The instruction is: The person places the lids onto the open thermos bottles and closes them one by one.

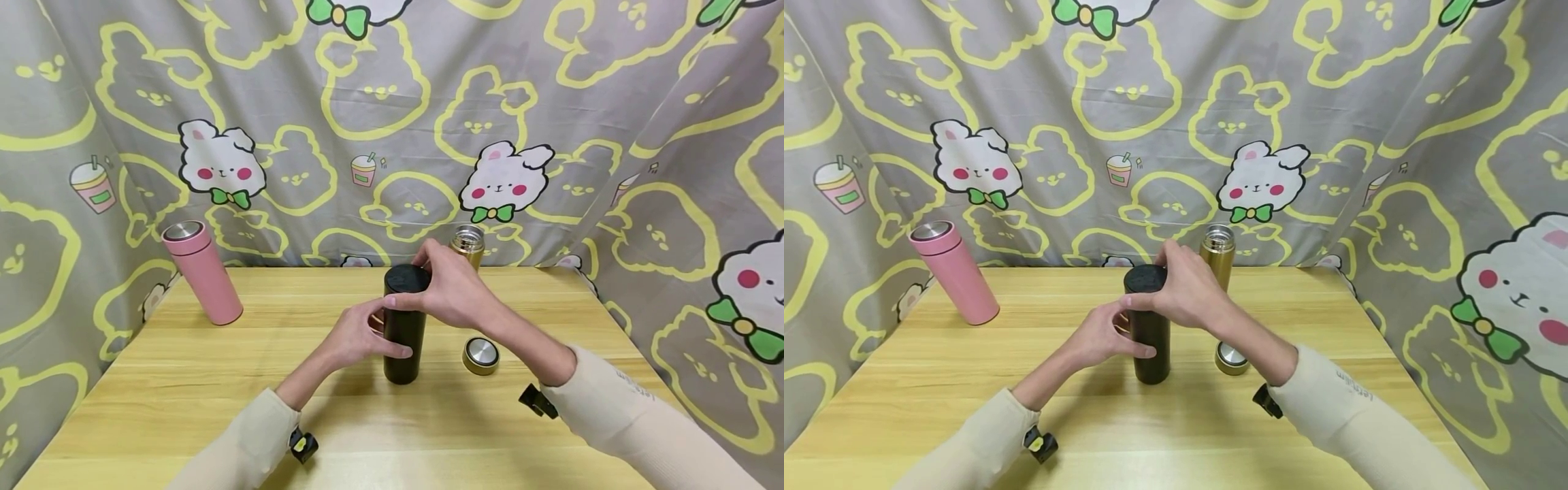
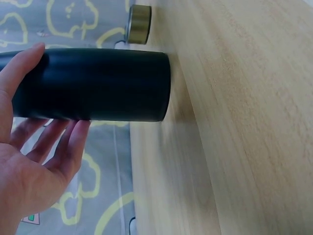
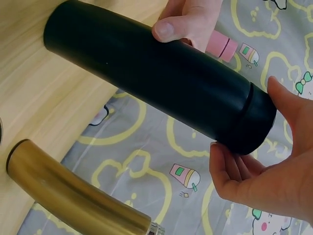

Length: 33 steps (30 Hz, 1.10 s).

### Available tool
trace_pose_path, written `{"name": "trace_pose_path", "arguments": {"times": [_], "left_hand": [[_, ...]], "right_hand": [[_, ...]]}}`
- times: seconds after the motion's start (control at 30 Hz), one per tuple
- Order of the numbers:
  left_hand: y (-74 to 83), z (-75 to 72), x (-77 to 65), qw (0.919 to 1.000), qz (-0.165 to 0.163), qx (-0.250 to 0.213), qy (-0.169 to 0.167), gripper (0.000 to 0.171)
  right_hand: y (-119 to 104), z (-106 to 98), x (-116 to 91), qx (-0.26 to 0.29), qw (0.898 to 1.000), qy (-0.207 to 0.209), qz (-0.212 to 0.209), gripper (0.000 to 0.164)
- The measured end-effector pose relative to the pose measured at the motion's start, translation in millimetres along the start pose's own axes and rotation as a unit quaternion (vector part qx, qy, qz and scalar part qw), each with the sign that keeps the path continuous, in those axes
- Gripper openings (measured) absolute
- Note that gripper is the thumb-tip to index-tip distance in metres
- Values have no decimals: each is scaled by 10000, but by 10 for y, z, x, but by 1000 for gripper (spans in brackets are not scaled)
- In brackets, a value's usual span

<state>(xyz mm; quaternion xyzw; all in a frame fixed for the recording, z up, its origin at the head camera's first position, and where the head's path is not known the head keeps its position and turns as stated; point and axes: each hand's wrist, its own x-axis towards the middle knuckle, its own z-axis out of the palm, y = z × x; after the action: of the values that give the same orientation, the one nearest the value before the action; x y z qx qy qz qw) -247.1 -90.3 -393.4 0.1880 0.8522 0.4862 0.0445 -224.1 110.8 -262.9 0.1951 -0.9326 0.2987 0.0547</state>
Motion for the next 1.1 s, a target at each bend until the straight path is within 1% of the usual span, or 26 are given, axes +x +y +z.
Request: {"name": "trace_pose_path", "arguments": {"times": [0.1,0.27,0.33,0.43,0.53,0.63,0.73,0.9,1.1], "left_hand": [[8,-7,2,10000,-63,-17,-55,69],[24,-13,10,9998,-125,1,-152,67],[32,-14,13,9997,-141,-1,-183,66],[40,-14,18,9997,-144,25,-201,63],[48,-17,22,9996,-160,69,-214,61],[48,-20,24,9995,-157,118,-243,61],[44,-24,25,9994,-152,125,-269,61],[35,-34,23,9993,-144,38,-333,59],[36,-37,14,9993,-128,30,-349,56]], "right_hand": [[-3,-27,4,38,9998,-202,17,66],[-12,-92,18,313,9963,-803,19,80],[-13,-127,22,467,9937,-1017,16,82],[-7,-178,31,676,9898,-1248,-103,74],[3,-207,47,854,9863,-1395,-234,65],[16,-205,63,871,9860,-1382,-330,58],[21,-192,67,790,9881,-1261,-385,56],[7,-177,57,636,9906,-1093,-517,55],[-7,-173,48,578,9912,-1051,-553,56]]}}
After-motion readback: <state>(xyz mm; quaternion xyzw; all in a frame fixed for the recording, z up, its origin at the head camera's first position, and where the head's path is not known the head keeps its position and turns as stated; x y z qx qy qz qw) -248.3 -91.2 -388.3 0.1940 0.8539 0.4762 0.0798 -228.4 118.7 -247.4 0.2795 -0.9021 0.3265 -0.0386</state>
